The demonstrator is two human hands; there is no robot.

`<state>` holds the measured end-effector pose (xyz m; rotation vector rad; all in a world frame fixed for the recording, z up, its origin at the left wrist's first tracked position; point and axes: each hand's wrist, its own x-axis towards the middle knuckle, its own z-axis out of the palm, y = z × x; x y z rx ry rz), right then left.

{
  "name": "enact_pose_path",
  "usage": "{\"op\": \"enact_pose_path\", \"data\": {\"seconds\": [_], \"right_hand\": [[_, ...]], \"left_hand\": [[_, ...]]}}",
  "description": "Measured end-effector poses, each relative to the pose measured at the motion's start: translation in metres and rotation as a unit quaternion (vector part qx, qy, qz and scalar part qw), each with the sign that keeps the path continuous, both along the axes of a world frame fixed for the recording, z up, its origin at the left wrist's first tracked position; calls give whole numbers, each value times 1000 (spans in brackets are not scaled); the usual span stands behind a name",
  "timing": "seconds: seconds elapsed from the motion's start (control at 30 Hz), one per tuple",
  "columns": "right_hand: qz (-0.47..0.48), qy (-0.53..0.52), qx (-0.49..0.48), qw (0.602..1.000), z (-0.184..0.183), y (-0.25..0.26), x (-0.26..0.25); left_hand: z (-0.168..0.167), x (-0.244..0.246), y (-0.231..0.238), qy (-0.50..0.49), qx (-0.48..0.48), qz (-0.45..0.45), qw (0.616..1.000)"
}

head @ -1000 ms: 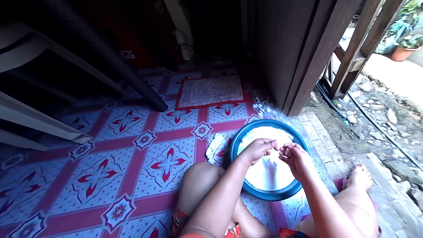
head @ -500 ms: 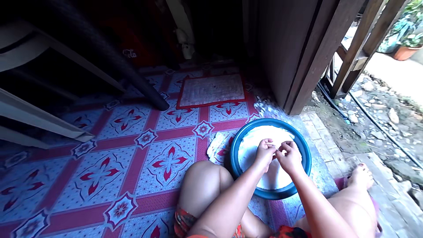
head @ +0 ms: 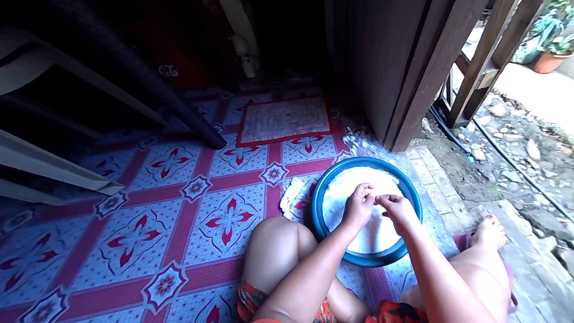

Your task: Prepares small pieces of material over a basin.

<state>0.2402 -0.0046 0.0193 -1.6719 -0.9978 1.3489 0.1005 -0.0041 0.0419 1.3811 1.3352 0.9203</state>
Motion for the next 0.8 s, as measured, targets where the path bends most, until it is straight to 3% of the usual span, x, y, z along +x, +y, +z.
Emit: {"op": "enact_pose_path", "data": {"seconds": [0.33, 0.47, 0.8], "right_hand": [[0, 45, 20, 999, 10, -5, -10], [-42, 65, 55, 995, 8, -1, -7], [-230, 214, 103, 944, 21, 15, 26]], "left_hand": [[-2, 16, 10, -54, -103, 58, 992], [-2, 18, 5, -78, -142, 8, 987], [-23, 4, -12, 31, -58, -144, 987]]}}
